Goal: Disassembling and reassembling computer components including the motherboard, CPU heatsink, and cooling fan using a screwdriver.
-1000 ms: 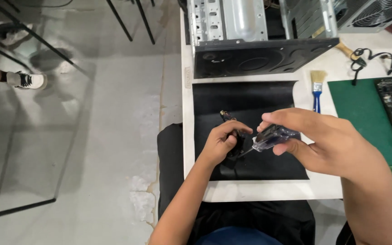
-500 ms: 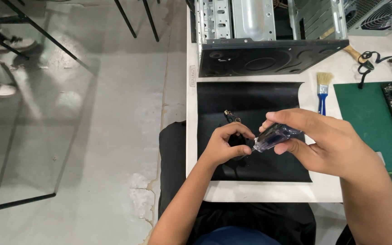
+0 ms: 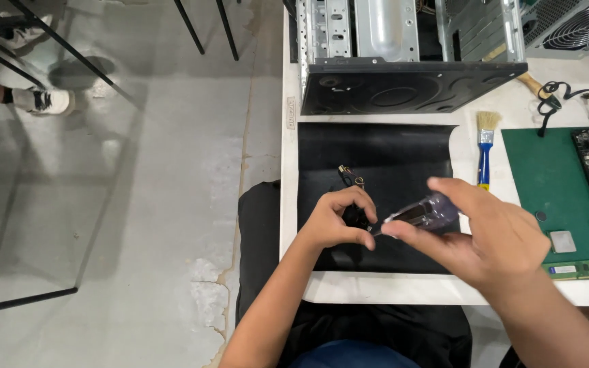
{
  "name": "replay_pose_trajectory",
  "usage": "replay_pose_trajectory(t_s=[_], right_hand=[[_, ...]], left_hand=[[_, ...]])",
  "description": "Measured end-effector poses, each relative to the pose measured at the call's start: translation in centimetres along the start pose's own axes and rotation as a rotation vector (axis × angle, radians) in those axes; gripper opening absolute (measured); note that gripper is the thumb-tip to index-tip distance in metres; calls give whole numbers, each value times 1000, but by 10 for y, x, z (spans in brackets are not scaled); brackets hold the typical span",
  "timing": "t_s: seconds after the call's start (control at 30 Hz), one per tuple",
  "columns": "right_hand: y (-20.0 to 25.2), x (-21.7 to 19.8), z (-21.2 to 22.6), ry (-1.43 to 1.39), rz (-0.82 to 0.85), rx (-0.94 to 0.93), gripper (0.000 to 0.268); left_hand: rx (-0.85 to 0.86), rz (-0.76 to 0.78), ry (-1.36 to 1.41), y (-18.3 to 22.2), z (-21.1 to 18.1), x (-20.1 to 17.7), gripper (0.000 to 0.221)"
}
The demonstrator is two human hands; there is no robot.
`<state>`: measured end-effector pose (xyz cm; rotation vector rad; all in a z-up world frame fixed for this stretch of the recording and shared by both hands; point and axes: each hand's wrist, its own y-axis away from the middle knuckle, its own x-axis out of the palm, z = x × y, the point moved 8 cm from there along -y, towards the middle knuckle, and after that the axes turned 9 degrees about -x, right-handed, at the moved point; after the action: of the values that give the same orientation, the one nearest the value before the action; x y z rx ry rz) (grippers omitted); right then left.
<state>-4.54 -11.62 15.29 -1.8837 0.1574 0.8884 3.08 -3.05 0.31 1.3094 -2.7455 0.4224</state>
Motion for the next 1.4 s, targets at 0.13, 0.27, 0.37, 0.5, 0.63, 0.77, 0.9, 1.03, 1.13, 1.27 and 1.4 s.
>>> replay_pose_trajectory(t_s=[0.13,0.27,0.37,0.5,0.63,0.77,0.9,1.03,1.13,1.27,1.4], right_hand=[[23,14,-8,195,171,329,61],[3,19,-13,-225,143,385,46],[-10,17,-13,-868,115,267,51],[-18,7,-11,-924,483,149,39],[-47,-1,-1,-817,358,-11,35],[-54,-8,4,-468,203,-125,37],[-45,-12,7,-195,82,-335,63],[-67,-14,9,-514,349,-284,48],[-51,0,10,-773,693,-298,34],[-62,4,6,-791,632,-175,31],[-60,2,11,-323,430,-176,42]], left_hand=[[7,73,45,-1,-1,4,21],[-3,126,32,-1,-1,7,17],[-33,123,31,0,4,5,16],[-32,185,48,0,4,5,13],[23,296,131,0,-1,9,8],[-57,316,78,0,-2,8,24],[-123,296,153,-1,6,8,18],[-4,354,218,0,2,10,12],[-2,420,220,1,-1,12,11],[-34,443,146,2,-2,13,16],[-170,375,114,0,2,11,20]])
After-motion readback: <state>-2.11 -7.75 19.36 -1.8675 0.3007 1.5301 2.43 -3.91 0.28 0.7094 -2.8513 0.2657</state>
